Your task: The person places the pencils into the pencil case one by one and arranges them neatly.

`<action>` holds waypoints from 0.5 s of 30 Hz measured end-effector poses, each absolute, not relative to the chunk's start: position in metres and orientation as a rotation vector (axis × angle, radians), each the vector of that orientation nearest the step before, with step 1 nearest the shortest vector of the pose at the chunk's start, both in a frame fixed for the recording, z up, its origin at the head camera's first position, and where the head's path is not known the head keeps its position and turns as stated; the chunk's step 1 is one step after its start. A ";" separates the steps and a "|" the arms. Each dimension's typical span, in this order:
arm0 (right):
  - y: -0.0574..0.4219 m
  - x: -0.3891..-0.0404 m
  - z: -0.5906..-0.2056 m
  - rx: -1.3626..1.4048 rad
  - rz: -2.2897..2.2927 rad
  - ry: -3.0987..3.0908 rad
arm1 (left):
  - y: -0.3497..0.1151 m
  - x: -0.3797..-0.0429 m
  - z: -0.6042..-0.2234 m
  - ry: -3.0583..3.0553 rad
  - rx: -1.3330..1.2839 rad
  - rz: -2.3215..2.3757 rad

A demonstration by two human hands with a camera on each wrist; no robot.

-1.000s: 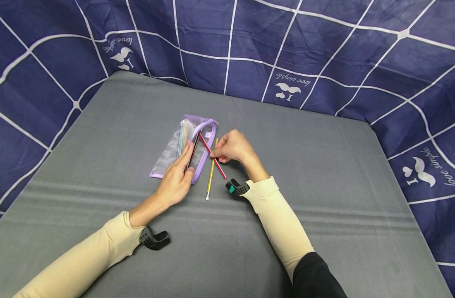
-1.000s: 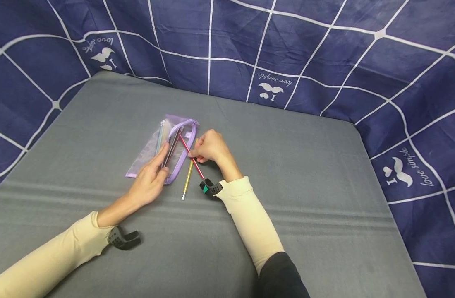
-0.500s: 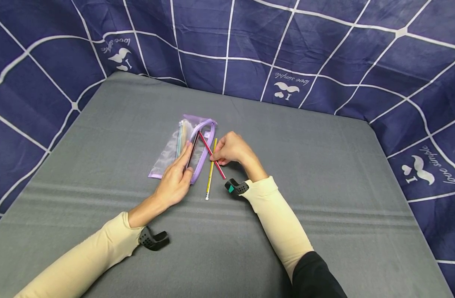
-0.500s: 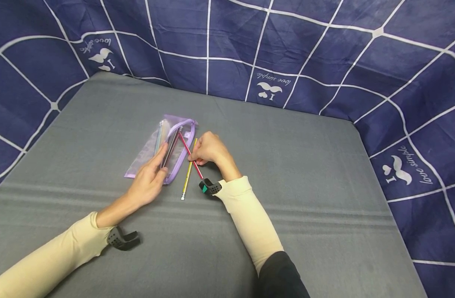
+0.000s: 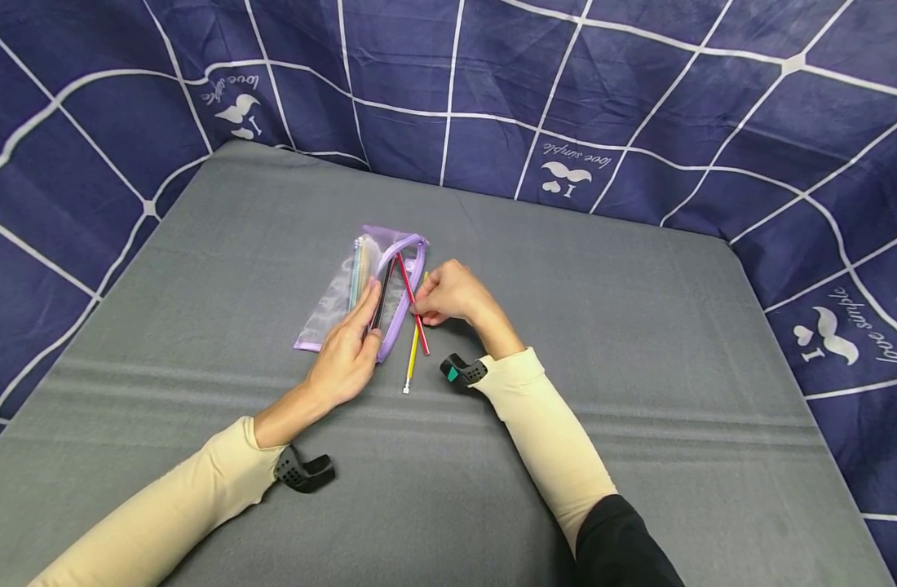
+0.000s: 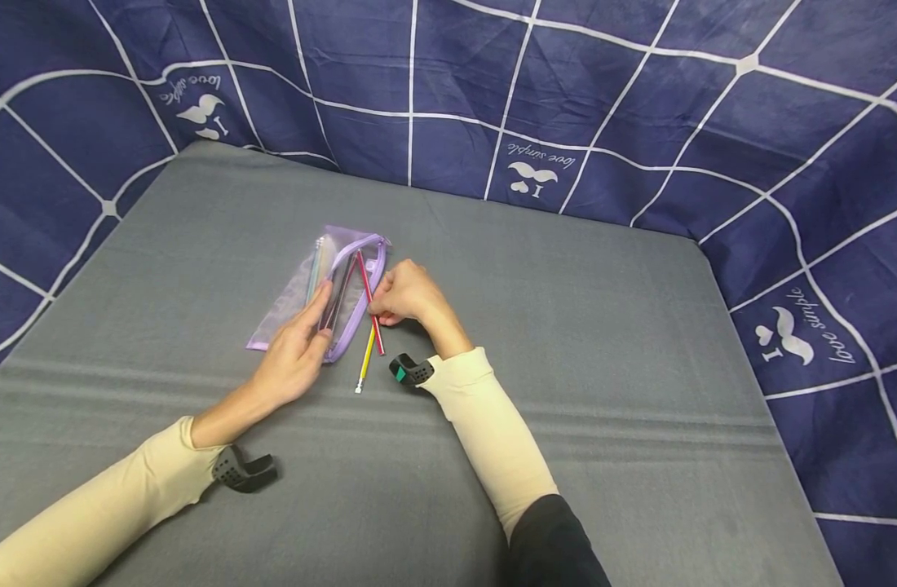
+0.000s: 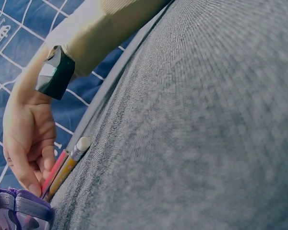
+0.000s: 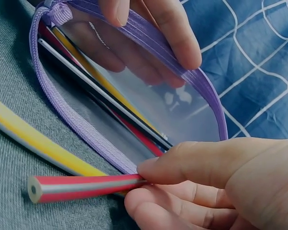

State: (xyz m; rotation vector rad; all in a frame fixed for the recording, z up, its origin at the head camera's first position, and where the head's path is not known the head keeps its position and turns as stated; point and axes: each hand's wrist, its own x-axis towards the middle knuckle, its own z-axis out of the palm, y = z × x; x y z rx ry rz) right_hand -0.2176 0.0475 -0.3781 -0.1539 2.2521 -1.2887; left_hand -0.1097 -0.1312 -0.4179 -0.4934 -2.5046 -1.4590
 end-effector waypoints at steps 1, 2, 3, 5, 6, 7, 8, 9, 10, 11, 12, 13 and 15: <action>0.047 -0.218 -0.379 -0.153 -1.290 2.250 | -0.131 -0.110 -0.418 -2.505 -0.493 -1.457; 0.047 -0.218 -0.379 -0.155 -1.287 2.254 | -0.131 -0.109 -0.418 -2.505 -0.491 -1.455; 0.046 -0.218 -0.379 -0.153 -1.286 2.257 | -0.131 -0.109 -0.418 -2.505 -0.490 -1.455; 0.045 -0.217 -0.379 -0.150 -1.285 2.266 | -0.131 -0.109 -0.418 -2.504 -0.489 -1.455; 0.045 -0.217 -0.379 -0.146 -1.286 2.270 | -0.131 -0.109 -0.417 -2.503 -0.488 -1.456; 0.044 -0.217 -0.379 -0.140 -1.289 2.271 | -0.131 -0.109 -0.417 -2.503 -0.488 -1.458; 0.043 -0.217 -0.379 -0.133 -1.293 2.273 | -0.131 -0.109 -0.417 -2.502 -0.488 -1.459; 0.043 -0.217 -0.380 -0.127 -1.296 2.273 | -0.131 -0.109 -0.417 -2.502 -0.489 -1.461; 0.042 -0.217 -0.380 -0.119 -1.300 2.272 | -0.131 -0.109 -0.417 -2.502 -0.489 -1.463; 0.041 -0.217 -0.380 -0.113 -1.301 2.275 | -0.131 -0.109 -0.417 -2.503 -0.489 -1.464; 0.041 -0.217 -0.380 -0.110 -1.298 2.279 | -0.131 -0.109 -0.417 -2.505 -0.487 -1.466; 0.040 -0.217 -0.380 -0.107 -1.295 2.284 | -0.131 -0.109 -0.417 -2.506 -0.486 -1.465; 0.038 -0.217 -0.381 -0.107 -1.284 2.297 | -0.131 -0.109 -0.417 -2.510 -0.483 -1.465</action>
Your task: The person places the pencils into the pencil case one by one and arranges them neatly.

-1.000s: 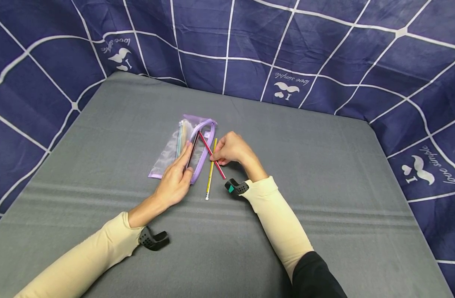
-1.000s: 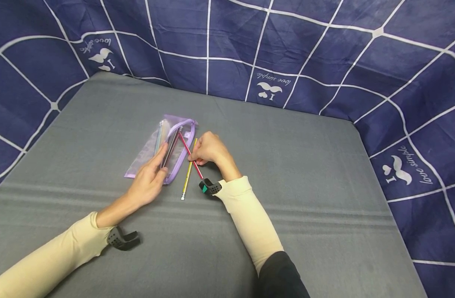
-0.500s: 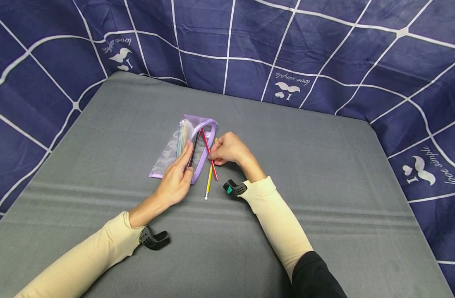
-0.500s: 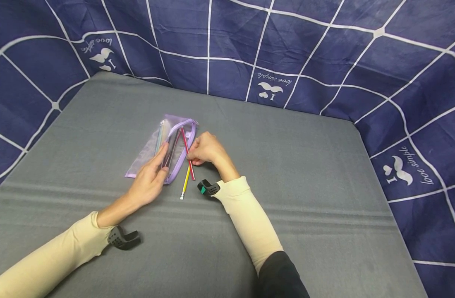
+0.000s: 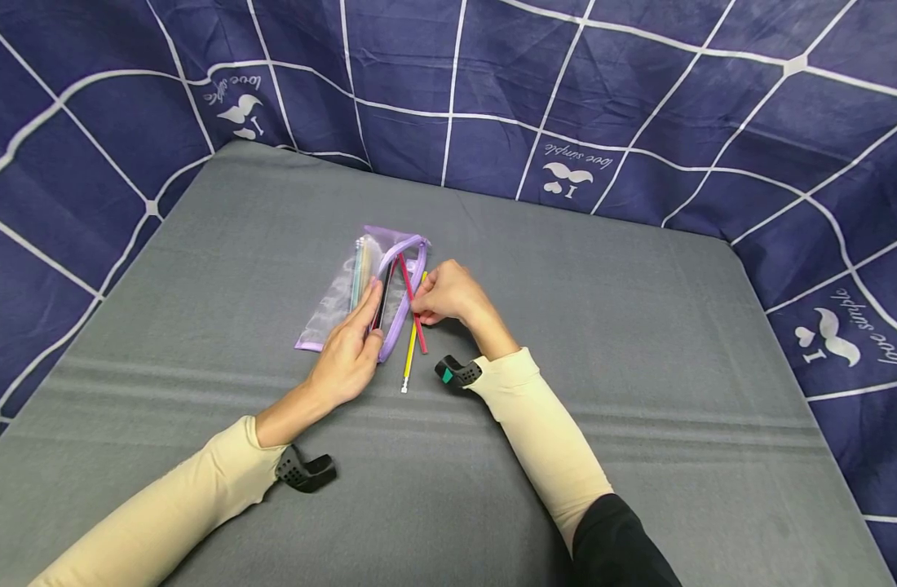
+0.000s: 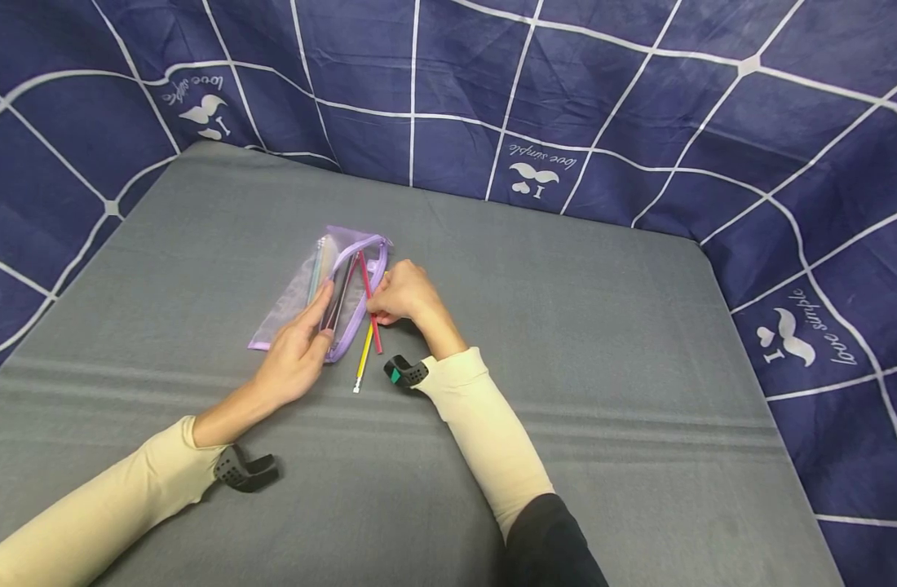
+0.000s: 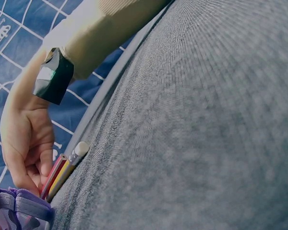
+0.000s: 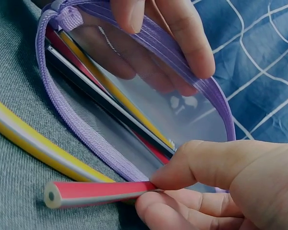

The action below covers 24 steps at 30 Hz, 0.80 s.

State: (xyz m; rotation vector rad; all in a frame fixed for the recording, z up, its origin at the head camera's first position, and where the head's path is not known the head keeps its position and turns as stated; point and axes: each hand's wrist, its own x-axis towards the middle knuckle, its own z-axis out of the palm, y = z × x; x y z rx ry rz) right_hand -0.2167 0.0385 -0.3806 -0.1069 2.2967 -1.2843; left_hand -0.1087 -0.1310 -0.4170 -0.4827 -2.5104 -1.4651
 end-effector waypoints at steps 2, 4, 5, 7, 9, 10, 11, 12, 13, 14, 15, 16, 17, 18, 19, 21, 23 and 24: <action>0.037 -0.216 -0.380 -0.108 -1.266 2.314 | -0.131 -0.109 -0.417 -2.514 -0.480 -1.465; 0.037 -0.216 -0.380 -0.106 -1.247 2.328 | -0.131 -0.108 -0.417 -2.515 -0.479 -1.466; 0.036 -0.216 -0.380 -0.104 -1.239 2.335 | -0.131 -0.108 -0.417 -2.516 -0.479 -1.466; 0.036 -0.216 -0.380 -0.100 -1.223 2.346 | -0.131 -0.108 -0.417 -2.518 -0.479 -1.465; 0.036 -0.216 -0.380 -0.100 -1.217 2.349 | -0.131 -0.108 -0.417 -2.518 -0.477 -1.464; 0.036 -0.216 -0.381 -0.102 -1.216 2.351 | -0.131 -0.108 -0.417 -2.518 -0.476 -1.464; 0.036 -0.216 -0.381 -0.103 -1.217 2.349 | -0.131 -0.108 -0.417 -2.518 -0.476 -1.464; 0.037 -0.216 -0.382 -0.105 -1.223 2.345 | -0.131 -0.108 -0.417 -2.518 -0.475 -1.464; 0.037 -0.216 -0.382 -0.107 -1.233 2.336 | -0.131 -0.108 -0.417 -2.519 -0.473 -1.464; 0.038 -0.217 -0.382 -0.108 -1.249 2.322 | -0.131 -0.108 -0.417 -2.518 -0.473 -1.465; 0.038 -0.217 -0.383 -0.107 -1.266 2.307 | -0.131 -0.108 -0.417 -2.517 -0.472 -1.464; 0.038 -0.217 -0.383 -0.105 -1.288 2.284 | -0.130 -0.109 -0.417 -2.517 -0.472 -1.462; 0.039 -0.217 -0.383 -0.102 -1.311 2.259 | -0.130 -0.109 -0.417 -2.517 -0.471 -1.461; 0.039 -0.217 -0.383 -0.099 -1.337 2.232 | -0.130 -0.108 -0.417 -2.518 -0.471 -1.460; 0.039 -0.218 -0.383 -0.093 -1.361 2.205 | -0.130 -0.109 -0.417 -2.518 -0.471 -1.458; 0.039 -0.218 -0.384 -0.085 -1.401 2.162 | -0.130 -0.109 -0.417 -2.520 -0.472 -1.455; 0.039 -0.218 -0.384 -0.076 -1.434 2.132 | -0.131 -0.108 -0.417 -2.522 -0.472 -1.454; 0.038 -0.218 -0.384 -0.069 -1.450 2.120 | -0.131 -0.108 -0.417 -2.522 -0.472 -1.454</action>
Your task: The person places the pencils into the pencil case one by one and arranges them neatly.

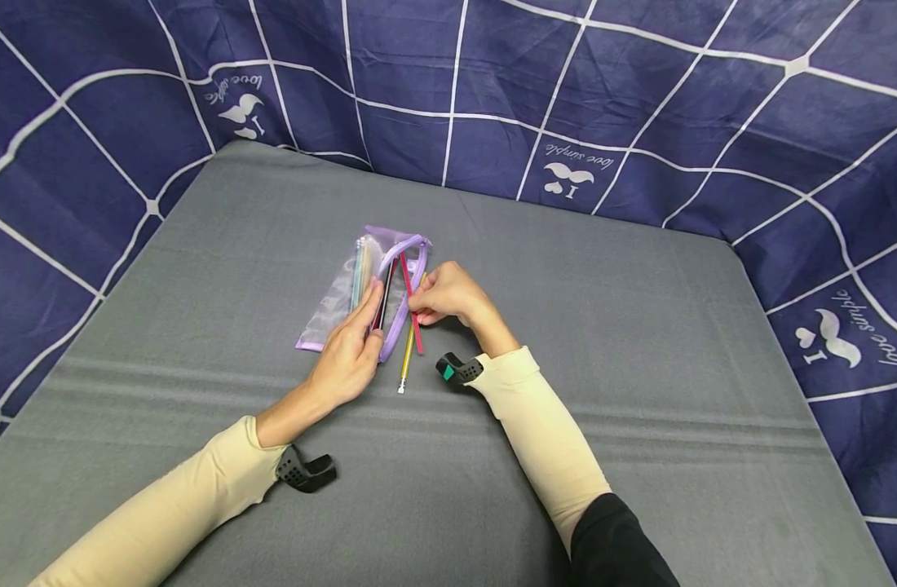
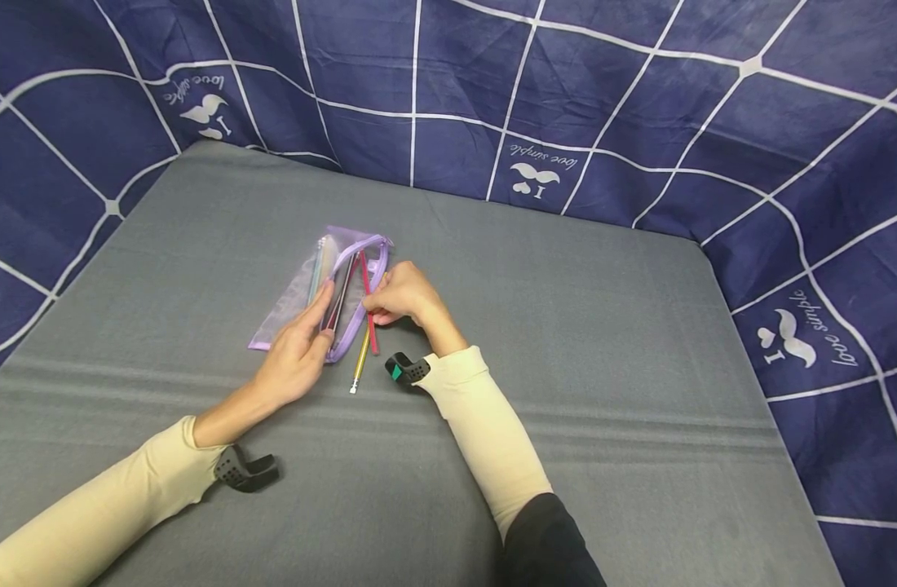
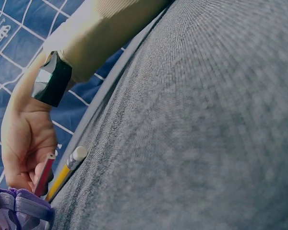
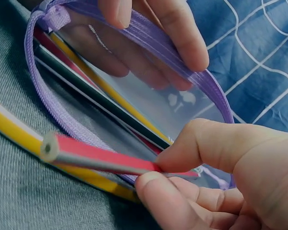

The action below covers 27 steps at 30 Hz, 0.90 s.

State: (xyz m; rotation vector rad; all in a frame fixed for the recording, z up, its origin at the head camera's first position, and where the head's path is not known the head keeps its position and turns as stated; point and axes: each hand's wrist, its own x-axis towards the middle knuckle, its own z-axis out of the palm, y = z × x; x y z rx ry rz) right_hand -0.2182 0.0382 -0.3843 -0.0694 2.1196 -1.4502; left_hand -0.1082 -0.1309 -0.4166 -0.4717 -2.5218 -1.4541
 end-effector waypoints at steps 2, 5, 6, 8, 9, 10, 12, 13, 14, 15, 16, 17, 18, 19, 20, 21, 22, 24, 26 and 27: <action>0.037 -0.218 -0.385 -0.054 -1.476 2.101 | -0.131 -0.108 -0.417 -2.521 -0.474 -1.454; 0.034 -0.218 -0.386 -0.020 -1.516 2.068 | -0.131 -0.108 -0.417 -2.518 -0.475 -1.457; 0.033 -0.218 -0.386 -0.010 -1.529 2.057 | -0.131 -0.109 -0.417 -2.518 -0.475 -1.459; 0.030 -0.218 -0.387 0.006 -1.553 2.041 | -0.131 -0.109 -0.417 -2.517 -0.475 -1.461; 0.028 -0.218 -0.387 0.012 -1.565 2.035 | -0.131 -0.109 -0.417 -2.517 -0.476 -1.462; 0.027 -0.218 -0.387 0.018 -1.576 2.031 | -0.131 -0.109 -0.416 -2.516 -0.478 -1.463; 0.024 -0.218 -0.387 0.026 -1.600 2.024 | -0.131 -0.109 -0.416 -2.517 -0.481 -1.465; 0.022 -0.218 -0.387 0.030 -1.610 2.022 | -0.131 -0.109 -0.416 -2.517 -0.481 -1.467; 0.021 -0.218 -0.387 0.035 -1.623 2.017 | -0.131 -0.108 -0.415 -2.515 -0.484 -1.468; 0.020 -0.218 -0.388 0.036 -1.636 2.011 | -0.131 -0.108 -0.415 -2.515 -0.486 -1.470; 0.018 -0.218 -0.388 0.035 -1.650 2.006 | -0.131 -0.108 -0.415 -2.516 -0.488 -1.469; 0.017 -0.218 -0.388 0.035 -1.663 1.999 | -0.131 -0.109 -0.415 -2.520 -0.488 -1.469; 0.017 -0.218 -0.389 0.033 -1.669 1.994 | -0.131 -0.108 -0.415 -2.524 -0.488 -1.468; 0.016 -0.217 -0.389 0.030 -1.673 1.990 | -0.131 -0.108 -0.414 -2.525 -0.490 -1.467; 0.015 -0.217 -0.389 0.028 -1.677 1.986 | -0.132 -0.108 -0.414 -2.526 -0.492 -1.465; 0.015 -0.217 -0.389 0.021 -1.676 1.985 | -0.132 -0.108 -0.415 -2.528 -0.493 -1.463; 0.014 -0.216 -0.389 0.018 -1.673 1.983 | -0.132 -0.108 -0.415 -2.528 -0.494 -1.461; 0.013 -0.216 -0.390 0.009 -1.664 1.975 | -0.132 -0.108 -0.415 -2.526 -0.496 -1.462; 0.011 -0.215 -0.390 -0.005 -1.664 1.962 | -0.132 -0.108 -0.415 -2.522 -0.499 -1.464; 0.010 -0.214 -0.390 -0.014 -1.664 1.953 | -0.132 -0.108 -0.415 -2.523 -0.498 -1.463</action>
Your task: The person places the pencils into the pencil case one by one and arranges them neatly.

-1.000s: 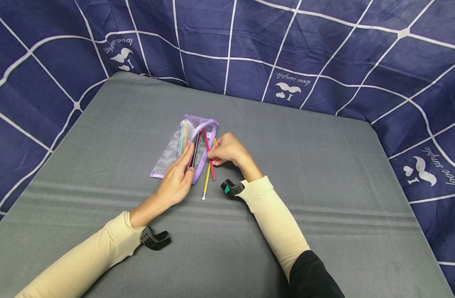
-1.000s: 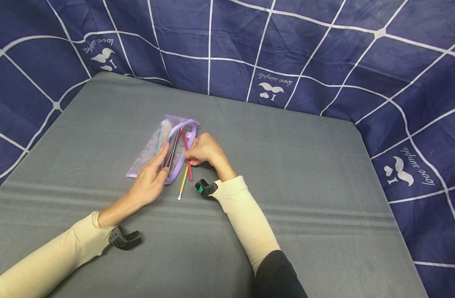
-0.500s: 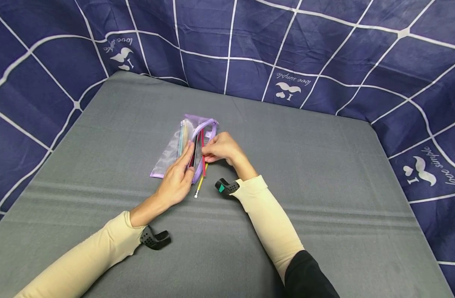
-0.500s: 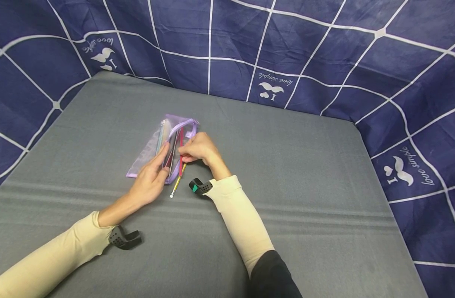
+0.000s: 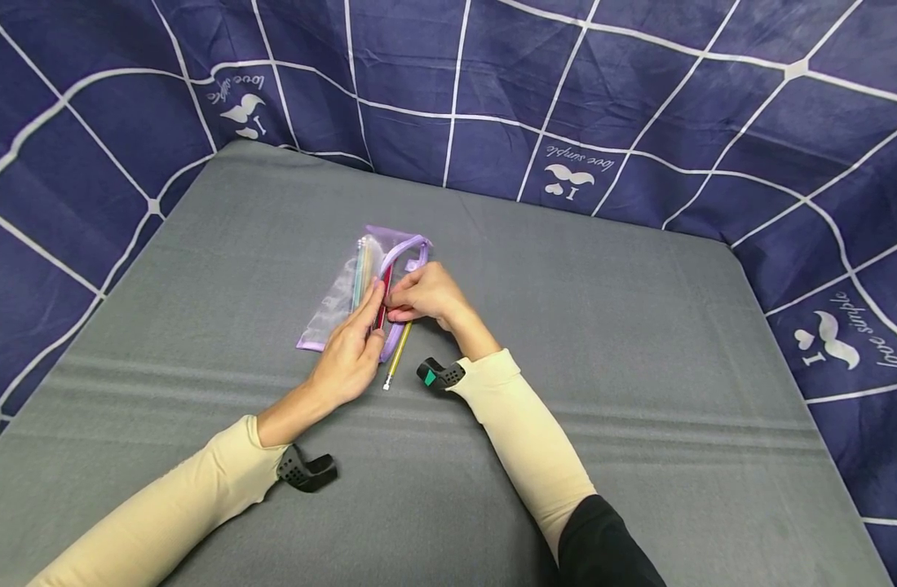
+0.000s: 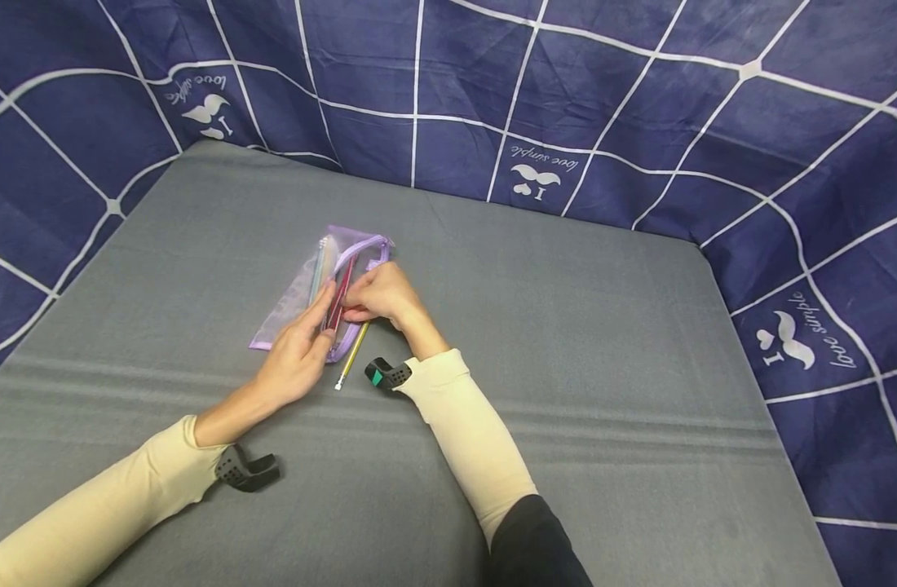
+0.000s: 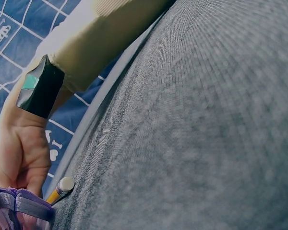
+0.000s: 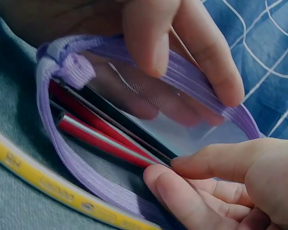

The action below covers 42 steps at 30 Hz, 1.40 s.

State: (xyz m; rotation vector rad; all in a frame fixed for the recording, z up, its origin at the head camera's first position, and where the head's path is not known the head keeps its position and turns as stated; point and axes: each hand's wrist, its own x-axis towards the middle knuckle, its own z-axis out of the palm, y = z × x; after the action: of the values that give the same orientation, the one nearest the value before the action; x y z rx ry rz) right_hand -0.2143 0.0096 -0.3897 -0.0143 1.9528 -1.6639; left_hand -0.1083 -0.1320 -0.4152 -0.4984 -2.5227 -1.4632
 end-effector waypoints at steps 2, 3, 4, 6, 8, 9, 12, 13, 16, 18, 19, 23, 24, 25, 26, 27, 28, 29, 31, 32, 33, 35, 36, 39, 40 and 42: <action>0.009 -0.214 -0.390 -0.028 -1.666 1.930 | -0.131 -0.108 -0.415 -2.527 -0.497 -1.466; 0.009 -0.213 -0.390 -0.035 -1.666 1.918 | -0.131 -0.109 -0.415 -2.529 -0.497 -1.469; 0.009 -0.213 -0.389 -0.041 -1.665 1.907 | -0.131 -0.109 -0.415 -2.531 -0.495 -1.470; 0.010 -0.213 -0.388 -0.052 -1.659 1.899 | -0.130 -0.109 -0.414 -2.532 -0.493 -1.469; 0.013 -0.214 -0.387 -0.055 -1.659 1.907 | -0.130 -0.109 -0.414 -2.530 -0.496 -1.469; 0.014 -0.214 -0.386 -0.054 -1.659 1.916 | -0.129 -0.109 -0.414 -2.528 -0.499 -1.470; 0.018 -0.215 -0.384 -0.044 -1.658 1.946 | -0.129 -0.109 -0.415 -2.524 -0.505 -1.467; 0.020 -0.215 -0.384 -0.038 -1.660 1.951 | -0.129 -0.109 -0.415 -2.525 -0.505 -1.467; 0.023 -0.215 -0.384 -0.028 -1.661 1.960 | -0.129 -0.109 -0.415 -2.524 -0.501 -1.468; 0.025 -0.215 -0.385 -0.027 -1.662 1.970 | -0.129 -0.109 -0.416 -2.522 -0.499 -1.467; 0.026 -0.215 -0.385 -0.026 -1.665 1.975 | -0.129 -0.109 -0.416 -2.523 -0.496 -1.468; 0.030 -0.215 -0.386 -0.020 -1.682 1.995 | -0.129 -0.108 -0.416 -2.527 -0.491 -1.468; 0.031 -0.215 -0.386 -0.016 -1.686 2.000 | -0.129 -0.108 -0.416 -2.530 -0.488 -1.470; 0.032 -0.215 -0.387 -0.013 -1.688 2.003 | -0.130 -0.108 -0.416 -2.534 -0.486 -1.470; 0.034 -0.216 -0.387 -0.009 -1.692 2.007 | -0.130 -0.108 -0.416 -2.535 -0.486 -1.471; 0.035 -0.216 -0.387 -0.006 -1.691 2.012 | -0.130 -0.108 -0.416 -2.538 -0.484 -1.468; 0.036 -0.216 -0.387 -0.003 -1.691 2.018 | -0.130 -0.108 -0.416 -2.538 -0.483 -1.468; 0.037 -0.216 -0.388 0.000 -1.689 2.023 | -0.131 -0.108 -0.416 -2.537 -0.483 -1.466; 0.040 -0.216 -0.388 0.006 -1.688 2.033 | -0.131 -0.108 -0.416 -2.531 -0.483 -1.466; 0.041 -0.216 -0.388 0.012 -1.690 2.035 | -0.131 -0.108 -0.416 -2.527 -0.484 -1.466; 0.043 -0.216 -0.389 0.016 -1.691 2.037 | -0.131 -0.108 -0.416 -2.525 -0.483 -1.463; 0.045 -0.215 -0.389 0.035 -1.695 2.036 | -0.131 -0.108 -0.416 -2.519 -0.486 -1.460; 0.046 -0.215 -0.390 0.044 -1.696 2.036 | -0.131 -0.108 -0.416 -2.516 -0.488 -1.460; 0.050 -0.214 -0.391 0.086 -1.687 2.034 | -0.131 -0.108 -0.417 -2.510 -0.487 -1.460; 0.050 -0.214 -0.392 0.102 -1.681 2.033 | -0.131 -0.108 -0.417 -2.508 -0.488 -1.464; 0.051 -0.213 -0.394 0.124 -1.663 2.034 | -0.131 -0.109 -0.417 -2.508 -0.488 -1.466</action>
State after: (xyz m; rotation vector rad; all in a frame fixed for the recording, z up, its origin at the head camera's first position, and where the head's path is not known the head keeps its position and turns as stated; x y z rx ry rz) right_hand -0.2129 0.0515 -0.3936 0.1240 2.0339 -1.6625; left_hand -0.1088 -0.1309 -0.4171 -0.4882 -2.5076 -1.4661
